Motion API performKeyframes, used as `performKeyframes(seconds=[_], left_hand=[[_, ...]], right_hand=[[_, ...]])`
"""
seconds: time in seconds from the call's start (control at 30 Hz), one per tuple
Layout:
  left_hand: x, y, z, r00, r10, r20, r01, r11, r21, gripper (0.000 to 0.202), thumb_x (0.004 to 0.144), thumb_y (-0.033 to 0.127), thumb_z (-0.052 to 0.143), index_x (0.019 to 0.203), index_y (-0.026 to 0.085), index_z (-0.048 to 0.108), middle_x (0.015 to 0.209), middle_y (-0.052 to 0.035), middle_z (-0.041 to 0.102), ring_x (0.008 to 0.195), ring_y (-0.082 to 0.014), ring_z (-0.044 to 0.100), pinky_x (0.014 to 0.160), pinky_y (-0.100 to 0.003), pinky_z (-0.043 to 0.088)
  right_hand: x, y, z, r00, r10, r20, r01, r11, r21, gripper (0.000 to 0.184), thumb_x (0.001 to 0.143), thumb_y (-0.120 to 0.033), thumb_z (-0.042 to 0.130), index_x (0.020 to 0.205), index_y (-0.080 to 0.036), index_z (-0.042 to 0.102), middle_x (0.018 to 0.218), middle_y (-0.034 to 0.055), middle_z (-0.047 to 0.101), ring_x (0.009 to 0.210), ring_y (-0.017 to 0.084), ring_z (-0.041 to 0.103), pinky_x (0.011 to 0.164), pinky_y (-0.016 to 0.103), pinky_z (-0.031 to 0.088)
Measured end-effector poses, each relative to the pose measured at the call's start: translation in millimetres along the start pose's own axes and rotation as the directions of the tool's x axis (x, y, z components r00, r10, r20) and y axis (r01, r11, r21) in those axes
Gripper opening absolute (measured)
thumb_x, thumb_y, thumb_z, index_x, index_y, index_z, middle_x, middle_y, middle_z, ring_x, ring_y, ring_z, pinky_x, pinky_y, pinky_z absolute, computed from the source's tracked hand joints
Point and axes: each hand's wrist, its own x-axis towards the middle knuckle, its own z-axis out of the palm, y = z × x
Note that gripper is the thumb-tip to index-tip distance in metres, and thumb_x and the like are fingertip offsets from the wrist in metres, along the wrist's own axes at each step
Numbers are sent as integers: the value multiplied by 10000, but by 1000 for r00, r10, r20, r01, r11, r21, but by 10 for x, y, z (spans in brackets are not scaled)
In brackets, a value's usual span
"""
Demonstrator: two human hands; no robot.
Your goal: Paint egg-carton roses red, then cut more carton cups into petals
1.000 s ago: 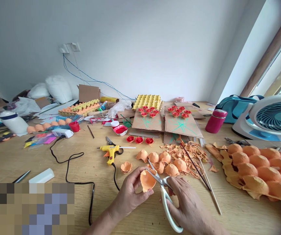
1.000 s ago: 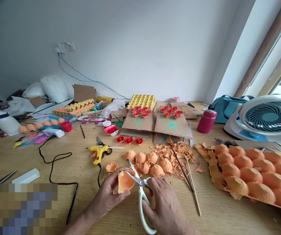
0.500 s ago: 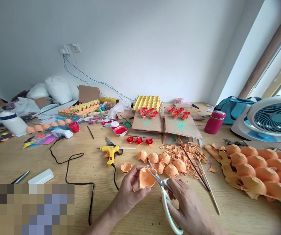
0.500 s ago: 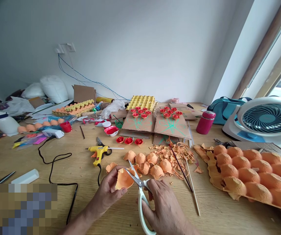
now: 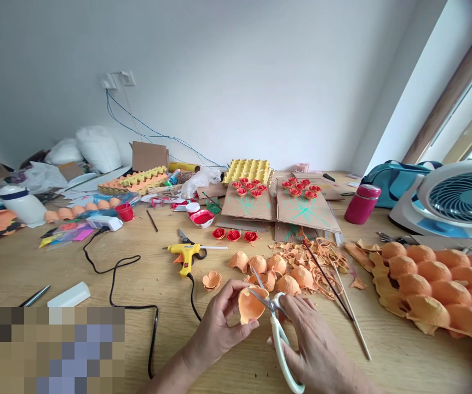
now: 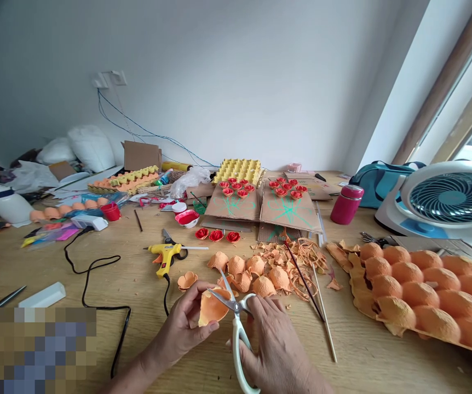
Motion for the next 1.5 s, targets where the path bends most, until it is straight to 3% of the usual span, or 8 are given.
performKeyframes(seconds=[0.23, 0.5, 0.77, 1.07, 1.5], left_hand=[[32, 75, 14, 998, -57, -2, 57, 997, -54, 418, 805, 311, 813, 1152, 212, 602, 1122, -59, 677, 1055, -223, 643, 957, -308, 514], [27, 1, -23, 996, -67, -57, 60, 990, -126, 495, 794, 340, 826, 1228, 228, 615, 1195, -77, 691, 1142, -258, 646, 1005, -345, 510], [63, 147, 9, 992, -69, -103, 54, 989, -138, 483, 793, 377, 821, 1210, 235, 623, 1176, -72, 691, 1128, -252, 641, 990, -347, 511], [36, 45, -18, 997, -60, 43, 65, 991, -115, 397, 819, 305, 808, 1163, 233, 624, 1126, -61, 687, 1075, -220, 652, 958, -305, 509], [87, 167, 6, 994, -107, -16, 102, 975, -200, 480, 762, 437, 847, 1162, 214, 704, 1105, -73, 705, 1045, -238, 647, 958, -338, 505]], right_hand=[[-21, -9, -30, 1000, 11, -11, -10, 999, 34, 165, 925, -313, 576, 825, -228, 476, 824, 25, 616, 773, 212, 568, 734, 358, 471], [-15, -11, -42, 999, 11, -34, -12, 1000, -19, 236, 920, -308, 598, 759, -236, 441, 715, -4, 597, 662, 175, 561, 618, 290, 419], [0, 10, -30, 1000, 9, -22, -10, 999, -44, 272, 968, -339, 544, 750, -238, 416, 659, -21, 588, 593, 154, 548, 584, 278, 383], [2, -7, -27, 998, -2, -62, 1, 1000, -3, 195, 934, -337, 576, 806, -238, 467, 768, 8, 629, 695, 183, 590, 663, 305, 469], [-11, -43, -16, 993, 107, 40, -109, 993, 39, 278, 974, -389, 502, 750, -245, 420, 669, -18, 581, 612, 170, 560, 595, 278, 398]])
